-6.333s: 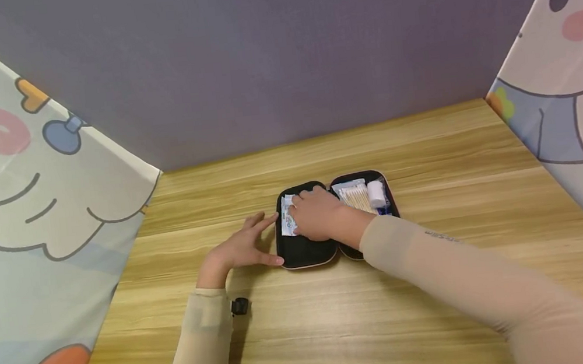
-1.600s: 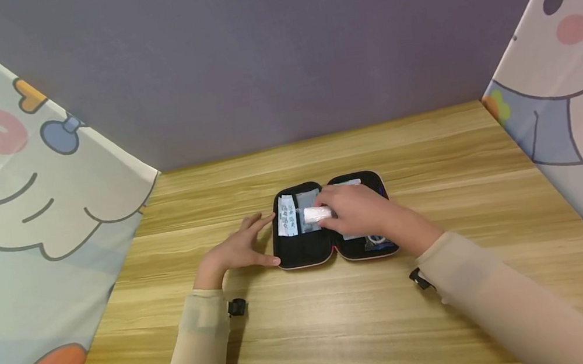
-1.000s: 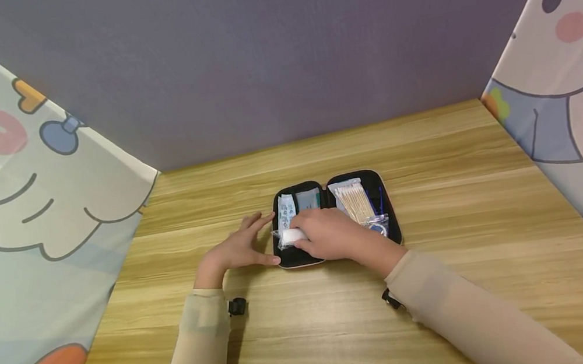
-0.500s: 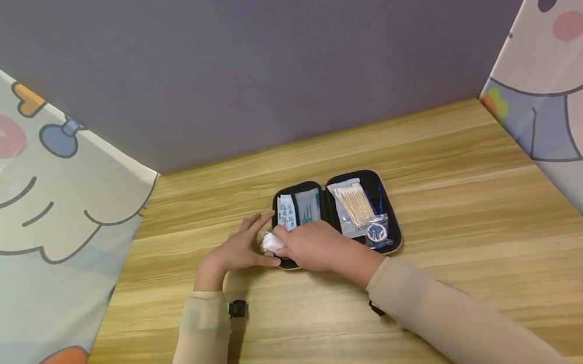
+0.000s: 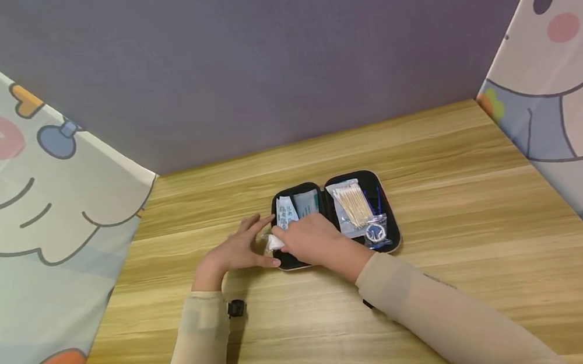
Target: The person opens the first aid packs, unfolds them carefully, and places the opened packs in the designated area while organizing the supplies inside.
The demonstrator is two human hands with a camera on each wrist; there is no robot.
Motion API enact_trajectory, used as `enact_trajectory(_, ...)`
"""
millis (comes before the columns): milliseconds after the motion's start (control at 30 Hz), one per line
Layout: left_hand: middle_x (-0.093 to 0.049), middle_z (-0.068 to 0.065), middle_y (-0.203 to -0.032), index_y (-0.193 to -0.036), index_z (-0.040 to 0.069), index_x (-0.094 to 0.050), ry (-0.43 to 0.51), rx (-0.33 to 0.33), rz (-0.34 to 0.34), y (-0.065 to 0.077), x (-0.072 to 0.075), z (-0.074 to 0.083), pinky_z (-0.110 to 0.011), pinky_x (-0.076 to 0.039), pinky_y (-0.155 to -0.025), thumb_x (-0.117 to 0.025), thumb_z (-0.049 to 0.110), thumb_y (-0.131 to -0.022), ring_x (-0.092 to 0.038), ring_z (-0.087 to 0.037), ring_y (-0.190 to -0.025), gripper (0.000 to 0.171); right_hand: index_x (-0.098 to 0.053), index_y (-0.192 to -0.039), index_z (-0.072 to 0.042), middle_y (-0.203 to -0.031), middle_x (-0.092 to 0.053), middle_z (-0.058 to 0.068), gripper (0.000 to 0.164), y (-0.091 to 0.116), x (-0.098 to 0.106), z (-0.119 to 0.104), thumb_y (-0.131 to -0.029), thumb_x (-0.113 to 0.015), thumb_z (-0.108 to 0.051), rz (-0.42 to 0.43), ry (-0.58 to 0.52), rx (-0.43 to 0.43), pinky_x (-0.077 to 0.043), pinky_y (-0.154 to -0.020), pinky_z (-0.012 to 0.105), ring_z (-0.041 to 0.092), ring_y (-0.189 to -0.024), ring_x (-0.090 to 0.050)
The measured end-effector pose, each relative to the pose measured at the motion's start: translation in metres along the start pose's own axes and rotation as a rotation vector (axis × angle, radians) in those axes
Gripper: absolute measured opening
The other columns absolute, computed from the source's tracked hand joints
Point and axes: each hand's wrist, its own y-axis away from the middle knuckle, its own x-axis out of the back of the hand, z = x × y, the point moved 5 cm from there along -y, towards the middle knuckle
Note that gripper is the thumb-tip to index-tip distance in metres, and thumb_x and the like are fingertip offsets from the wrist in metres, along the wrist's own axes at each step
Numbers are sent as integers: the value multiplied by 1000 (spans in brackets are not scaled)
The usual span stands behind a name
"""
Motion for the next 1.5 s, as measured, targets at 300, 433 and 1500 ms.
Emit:
enact_trajectory(300, -5, -8, -182, -169, 46, -22, 20, 1, 5, 1, -1, -3, -81, -4, -125, -90, 60, -79, 6, -38, -169, 114, -67, -140, -14, -116, -78, 10, 45, -2, 10, -1, -101, -70, -37, -85, -111, -40, -64, -70, 42, 20, -79, -74)
enact_trajectory(433, -5, -9, -182, -169, 46, -21, 19, 0, 7, 1, 0, -3, -81, -4, -126, -90, 60, -78, 6, -40, -168, 114, -68, -143, -14, -125, -76, 10, 51, -3, 11, -1, -98, -73, -39, -132, -79, -44, -64, -68, 41, 19, -79, -73)
enact_trajectory(1500, -1, -9, -182, -168, 50, -20, 23, 5, -4, 0, -1, -5, -79, 0, -127, -89, 61, -78, 10, -40, -168, 114, -80, -119, -12, -120, -79, 5, 41, -28, 27, -1, -102, -69, -47, -392, -97, -153, -66, -88, 45, 24, -101, -77)
